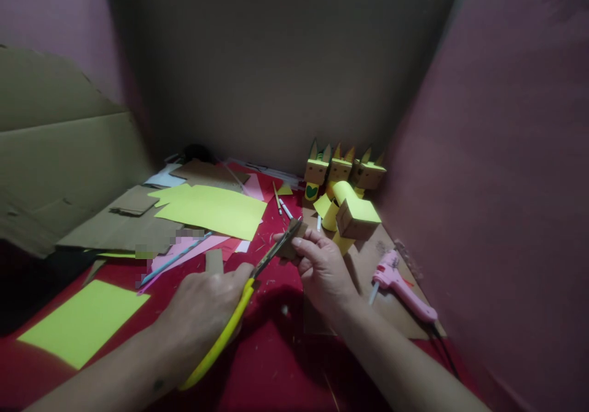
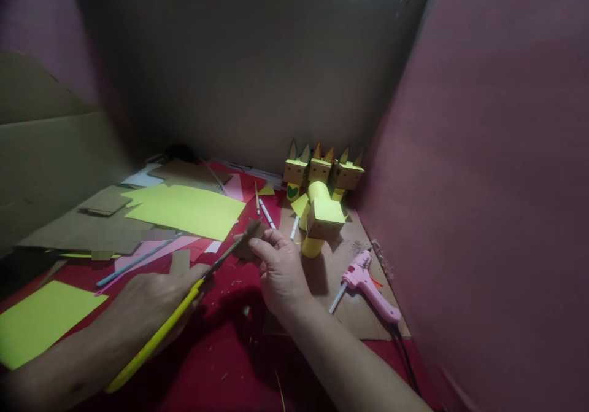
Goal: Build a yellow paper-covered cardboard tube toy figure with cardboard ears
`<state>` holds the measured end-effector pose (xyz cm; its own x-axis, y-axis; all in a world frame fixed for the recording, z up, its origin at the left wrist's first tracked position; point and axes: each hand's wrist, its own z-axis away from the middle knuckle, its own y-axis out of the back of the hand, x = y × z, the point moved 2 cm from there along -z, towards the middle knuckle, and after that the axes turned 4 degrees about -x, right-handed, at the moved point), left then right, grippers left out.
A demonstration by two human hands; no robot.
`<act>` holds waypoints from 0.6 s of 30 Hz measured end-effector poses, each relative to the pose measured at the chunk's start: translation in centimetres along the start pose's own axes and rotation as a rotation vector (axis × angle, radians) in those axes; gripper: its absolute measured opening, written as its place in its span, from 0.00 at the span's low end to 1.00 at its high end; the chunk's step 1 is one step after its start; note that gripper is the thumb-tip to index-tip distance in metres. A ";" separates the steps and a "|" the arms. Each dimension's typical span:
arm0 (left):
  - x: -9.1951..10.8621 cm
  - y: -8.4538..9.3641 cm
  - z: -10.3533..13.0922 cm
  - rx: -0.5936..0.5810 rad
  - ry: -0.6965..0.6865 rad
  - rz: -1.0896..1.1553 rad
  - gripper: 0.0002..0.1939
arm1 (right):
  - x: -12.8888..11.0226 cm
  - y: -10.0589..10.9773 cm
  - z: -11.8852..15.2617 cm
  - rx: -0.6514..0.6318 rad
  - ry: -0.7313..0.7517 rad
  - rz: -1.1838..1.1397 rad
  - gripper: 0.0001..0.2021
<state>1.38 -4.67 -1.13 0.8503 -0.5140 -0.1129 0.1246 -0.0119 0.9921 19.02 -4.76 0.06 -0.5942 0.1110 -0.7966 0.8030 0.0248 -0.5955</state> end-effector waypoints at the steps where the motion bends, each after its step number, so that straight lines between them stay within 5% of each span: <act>1: 0.0 -0.2 0.0 0.011 -0.008 0.027 0.16 | 0.0 0.0 0.0 0.000 0.001 -0.002 0.08; 9: 0.0 -3.0 -0.4 0.197 -0.001 0.347 0.09 | 0.6 0.4 -0.3 0.027 0.009 0.006 0.11; 13: -0.6 -2.0 -0.6 0.307 -0.003 0.641 0.14 | 0.7 0.4 -0.2 -0.014 -0.038 0.054 0.10; 18: -1.6 0.2 -0.7 0.245 0.153 1.238 0.18 | 0.6 0.4 0.4 -0.035 -0.112 0.087 0.13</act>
<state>0.44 -3.22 -0.80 0.3824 -0.1910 0.9040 -0.8757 0.2374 0.4206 19.01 -5.09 -0.71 -0.5223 0.0026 -0.8528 0.8516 0.0547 -0.5214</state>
